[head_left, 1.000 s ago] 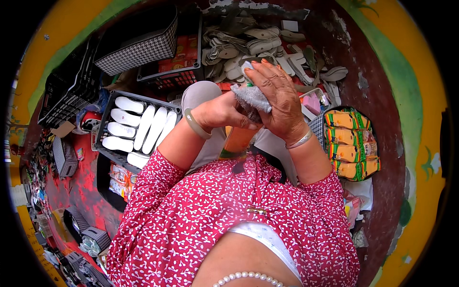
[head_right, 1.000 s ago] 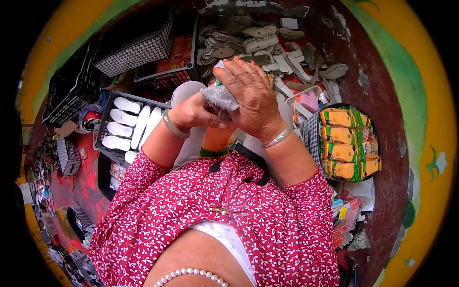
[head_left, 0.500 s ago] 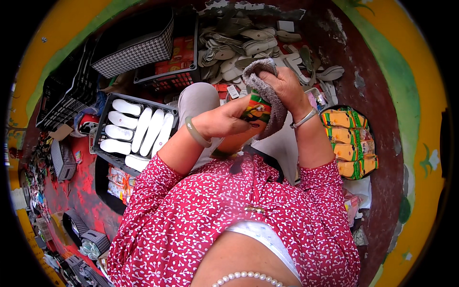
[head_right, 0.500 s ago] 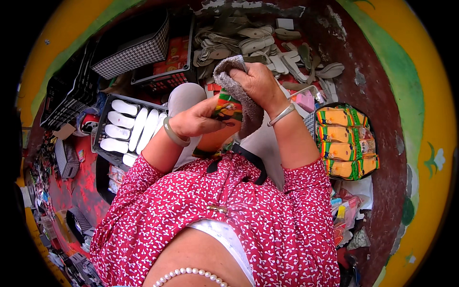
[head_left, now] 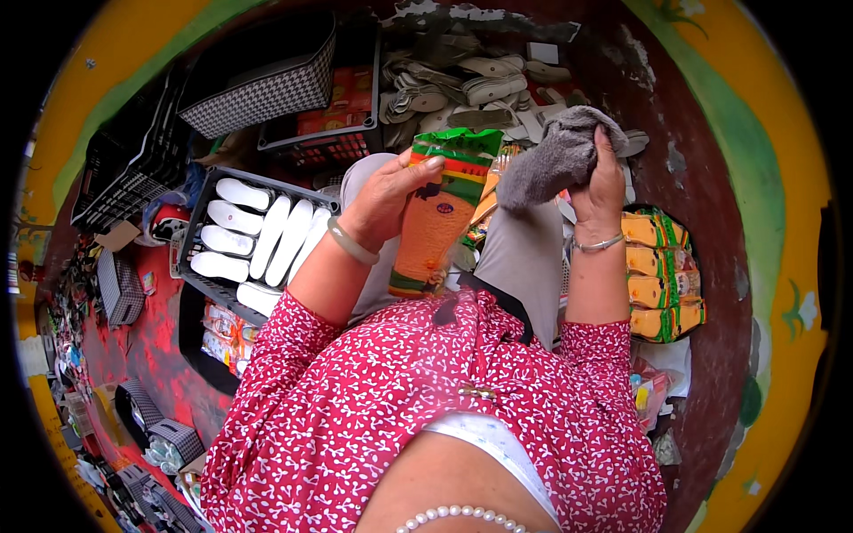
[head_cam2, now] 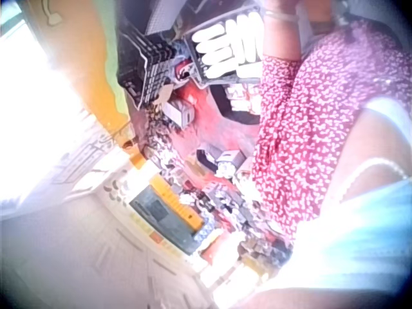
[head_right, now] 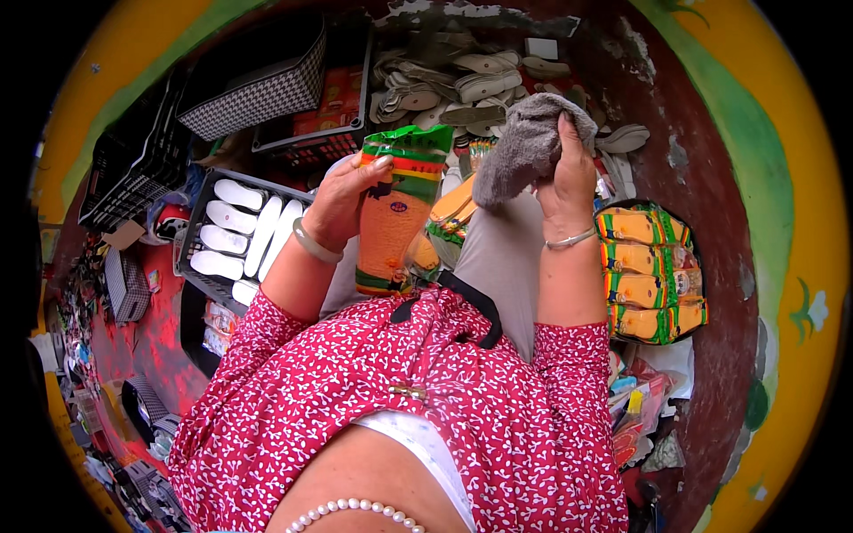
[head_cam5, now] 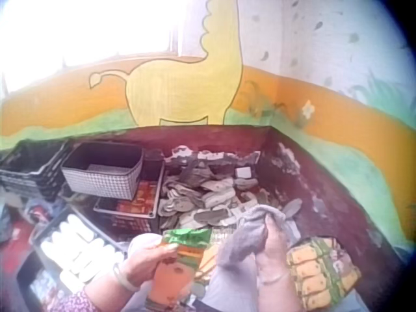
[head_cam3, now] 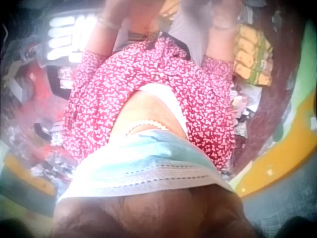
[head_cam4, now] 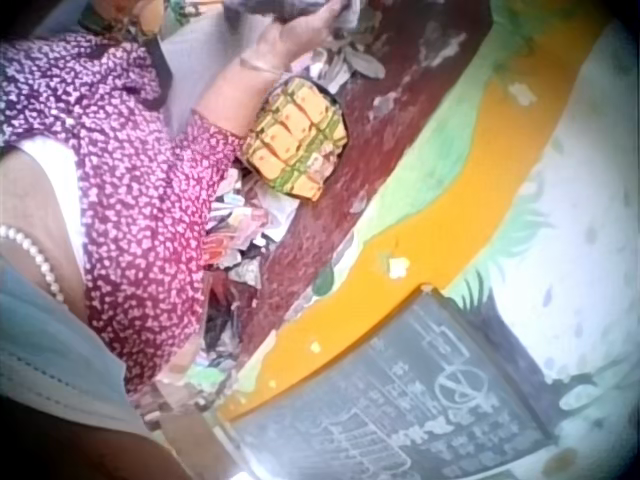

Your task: The person holds an orange insole and rubs it repeatedly with a grey cloth.

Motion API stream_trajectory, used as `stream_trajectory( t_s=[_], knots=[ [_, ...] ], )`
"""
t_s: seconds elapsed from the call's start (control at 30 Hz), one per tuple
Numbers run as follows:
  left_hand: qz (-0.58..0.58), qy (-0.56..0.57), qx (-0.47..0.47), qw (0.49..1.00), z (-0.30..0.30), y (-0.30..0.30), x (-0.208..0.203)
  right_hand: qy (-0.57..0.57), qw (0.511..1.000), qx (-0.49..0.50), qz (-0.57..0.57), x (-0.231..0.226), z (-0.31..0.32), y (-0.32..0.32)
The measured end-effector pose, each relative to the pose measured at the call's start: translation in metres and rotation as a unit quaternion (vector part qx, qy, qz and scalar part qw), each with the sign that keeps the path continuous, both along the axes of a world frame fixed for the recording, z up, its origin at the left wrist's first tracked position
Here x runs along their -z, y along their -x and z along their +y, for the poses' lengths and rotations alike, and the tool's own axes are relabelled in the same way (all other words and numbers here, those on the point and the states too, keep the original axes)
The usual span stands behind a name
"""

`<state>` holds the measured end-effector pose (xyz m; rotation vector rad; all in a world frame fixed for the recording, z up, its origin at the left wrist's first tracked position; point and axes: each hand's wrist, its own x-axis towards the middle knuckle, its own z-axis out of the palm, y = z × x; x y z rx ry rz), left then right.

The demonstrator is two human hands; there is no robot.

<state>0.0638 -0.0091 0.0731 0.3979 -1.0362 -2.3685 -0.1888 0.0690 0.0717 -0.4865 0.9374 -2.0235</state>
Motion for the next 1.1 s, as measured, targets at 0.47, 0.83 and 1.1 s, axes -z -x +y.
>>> stream_trajectory(
  t_s=[0.47,0.83,1.1],
  knots=[
    [0.056,0.023,0.074,0.995,0.003,0.013,0.014,0.045,0.720,0.025,0.692,0.003,-0.001,-0.082],
    [0.057,0.088,0.062,0.993,0.010,0.016,-0.011,0.006,0.945,-0.322,-0.055,-0.014,-0.001,-0.061],
    [-0.029,0.310,0.109,0.944,0.009,0.028,-0.007,-0.144,0.887,-0.354,0.259,-0.029,0.000,-0.040]
  ],
)
